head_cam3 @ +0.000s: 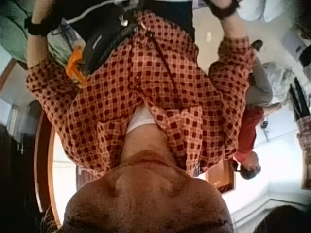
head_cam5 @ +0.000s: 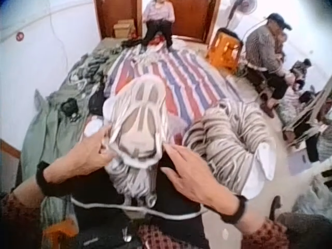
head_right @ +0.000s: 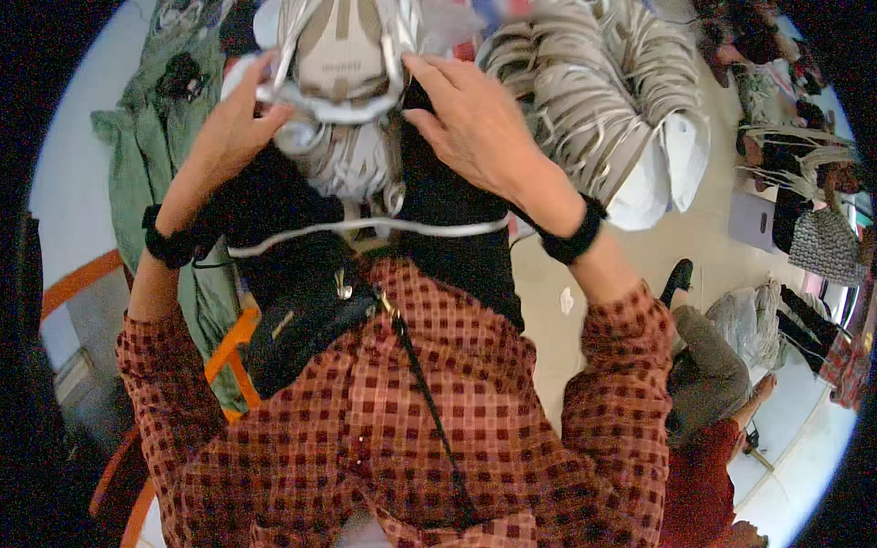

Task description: The person is threading laces through the eyelets of several white shoe uppers.

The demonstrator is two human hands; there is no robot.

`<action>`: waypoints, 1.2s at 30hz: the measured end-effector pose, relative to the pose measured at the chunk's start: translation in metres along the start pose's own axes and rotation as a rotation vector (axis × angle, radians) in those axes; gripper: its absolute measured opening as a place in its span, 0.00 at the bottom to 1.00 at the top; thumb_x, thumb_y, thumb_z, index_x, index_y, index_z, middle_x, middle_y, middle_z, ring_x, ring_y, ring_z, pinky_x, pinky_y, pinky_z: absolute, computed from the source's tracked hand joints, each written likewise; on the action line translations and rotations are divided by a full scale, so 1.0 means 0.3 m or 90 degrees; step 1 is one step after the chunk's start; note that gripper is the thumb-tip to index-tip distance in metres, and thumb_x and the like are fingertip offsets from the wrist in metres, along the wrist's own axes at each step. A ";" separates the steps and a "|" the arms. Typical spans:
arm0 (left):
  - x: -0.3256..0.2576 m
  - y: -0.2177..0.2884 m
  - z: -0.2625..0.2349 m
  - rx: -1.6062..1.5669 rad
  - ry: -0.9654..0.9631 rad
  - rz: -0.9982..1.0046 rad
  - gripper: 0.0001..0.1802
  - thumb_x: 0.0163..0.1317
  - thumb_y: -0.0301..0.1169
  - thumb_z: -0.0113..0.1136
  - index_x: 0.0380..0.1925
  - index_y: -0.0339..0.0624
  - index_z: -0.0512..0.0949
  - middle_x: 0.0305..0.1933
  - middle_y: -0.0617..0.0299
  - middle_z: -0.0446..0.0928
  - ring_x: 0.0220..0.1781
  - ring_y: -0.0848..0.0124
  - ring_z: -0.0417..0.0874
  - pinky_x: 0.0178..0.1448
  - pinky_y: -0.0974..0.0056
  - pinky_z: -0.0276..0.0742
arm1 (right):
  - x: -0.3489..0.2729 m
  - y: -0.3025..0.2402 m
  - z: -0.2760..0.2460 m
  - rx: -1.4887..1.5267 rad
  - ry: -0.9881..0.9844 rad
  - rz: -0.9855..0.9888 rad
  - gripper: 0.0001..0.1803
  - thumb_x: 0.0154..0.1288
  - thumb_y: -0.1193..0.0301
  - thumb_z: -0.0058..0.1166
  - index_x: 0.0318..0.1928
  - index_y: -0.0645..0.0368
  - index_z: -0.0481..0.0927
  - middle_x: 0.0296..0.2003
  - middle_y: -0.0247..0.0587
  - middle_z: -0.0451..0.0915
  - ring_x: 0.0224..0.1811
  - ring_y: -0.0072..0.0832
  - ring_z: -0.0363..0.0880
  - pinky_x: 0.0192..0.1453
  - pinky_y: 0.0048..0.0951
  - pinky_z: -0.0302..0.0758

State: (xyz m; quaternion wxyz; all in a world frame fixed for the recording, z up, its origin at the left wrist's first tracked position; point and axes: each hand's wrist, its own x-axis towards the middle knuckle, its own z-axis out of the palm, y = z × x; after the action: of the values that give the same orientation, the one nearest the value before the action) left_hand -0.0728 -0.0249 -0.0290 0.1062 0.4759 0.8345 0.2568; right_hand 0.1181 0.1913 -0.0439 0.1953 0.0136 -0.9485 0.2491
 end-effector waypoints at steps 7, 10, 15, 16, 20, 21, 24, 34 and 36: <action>-0.243 0.211 0.089 0.026 0.011 0.131 0.20 0.49 0.24 0.58 0.46 0.40 0.73 0.48 0.50 0.74 0.51 0.52 0.75 0.54 0.55 0.73 | -0.217 -0.228 -0.040 -0.112 -0.274 -0.118 0.07 0.46 0.69 0.52 0.28 0.55 0.76 0.27 0.37 0.70 0.37 0.36 0.69 0.43 0.39 0.65; -0.270 0.266 0.144 -0.103 -0.162 0.109 0.24 0.53 0.29 0.58 0.52 0.36 0.70 0.51 0.47 0.73 0.55 0.52 0.73 0.60 0.55 0.68 | -0.237 -0.203 -0.039 -0.053 -0.271 -0.049 0.05 0.55 0.68 0.53 0.27 0.54 0.73 0.29 0.34 0.69 0.37 0.35 0.70 0.42 0.37 0.65; -0.264 0.271 0.133 -0.551 -0.434 -0.143 0.14 0.64 0.31 0.49 0.44 0.33 0.74 0.23 0.62 0.75 0.22 0.74 0.74 0.29 0.68 0.71 | -0.105 -0.164 -0.146 0.531 -0.215 0.320 0.07 0.67 0.69 0.48 0.36 0.60 0.73 0.20 0.33 0.74 0.18 0.18 0.68 0.25 0.24 0.67; -0.220 0.315 0.049 -0.552 -0.498 -0.213 0.12 0.66 0.29 0.46 0.39 0.33 0.77 0.22 0.65 0.73 0.21 0.79 0.71 0.26 0.74 0.66 | -0.101 -0.126 -0.183 0.508 -0.190 0.317 0.07 0.67 0.69 0.48 0.36 0.60 0.73 0.20 0.33 0.74 0.18 0.18 0.68 0.25 0.24 0.67; -0.226 0.168 -0.078 -0.948 -0.227 -0.227 0.09 0.62 0.29 0.51 0.40 0.36 0.71 0.17 0.70 0.63 0.13 0.83 0.58 0.17 0.75 0.52 | -0.130 -0.033 -0.333 0.762 -0.149 0.438 0.09 0.67 0.69 0.48 0.38 0.64 0.75 0.21 0.31 0.74 0.17 0.12 0.65 0.22 0.15 0.63; -0.231 0.111 -0.104 -0.963 -0.137 -0.256 0.12 0.62 0.28 0.50 0.44 0.37 0.68 0.17 0.70 0.61 0.13 0.83 0.58 0.17 0.76 0.51 | -0.161 -0.003 -0.345 0.897 -0.024 0.418 0.09 0.67 0.71 0.49 0.40 0.64 0.75 0.21 0.31 0.74 0.16 0.12 0.63 0.23 0.15 0.64; -0.308 -0.091 -0.168 -1.132 0.112 -0.321 0.15 0.65 0.25 0.48 0.51 0.40 0.67 0.21 0.71 0.63 0.16 0.84 0.61 0.17 0.78 0.58 | -0.225 0.068 -0.382 1.127 0.198 0.352 0.10 0.66 0.72 0.49 0.44 0.66 0.74 0.24 0.30 0.74 0.15 0.13 0.61 0.25 0.15 0.66; -0.273 0.222 -0.086 -0.506 -0.139 -0.193 0.07 0.61 0.29 0.52 0.36 0.38 0.76 0.18 0.66 0.74 0.15 0.83 0.64 0.19 0.78 0.57 | -0.026 -0.101 -0.216 0.741 0.031 0.283 0.17 0.67 0.75 0.48 0.55 0.66 0.71 0.48 0.43 0.77 0.52 0.27 0.76 0.58 0.27 0.71; -0.200 0.346 -0.102 -0.543 -0.158 -0.184 0.08 0.61 0.27 0.51 0.38 0.37 0.75 0.20 0.64 0.76 0.17 0.84 0.66 0.20 0.78 0.57 | 0.032 -0.188 -0.135 0.796 -0.095 0.159 0.28 0.68 0.69 0.49 0.65 0.63 0.60 0.56 0.47 0.73 0.59 0.29 0.70 0.62 0.29 0.66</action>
State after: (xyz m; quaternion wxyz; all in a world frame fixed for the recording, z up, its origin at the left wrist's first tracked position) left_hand 0.0227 -0.0428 0.0477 0.4260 0.2953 0.6932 0.5008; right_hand 0.1311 0.1620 0.0185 0.0534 0.0316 -0.6295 0.7745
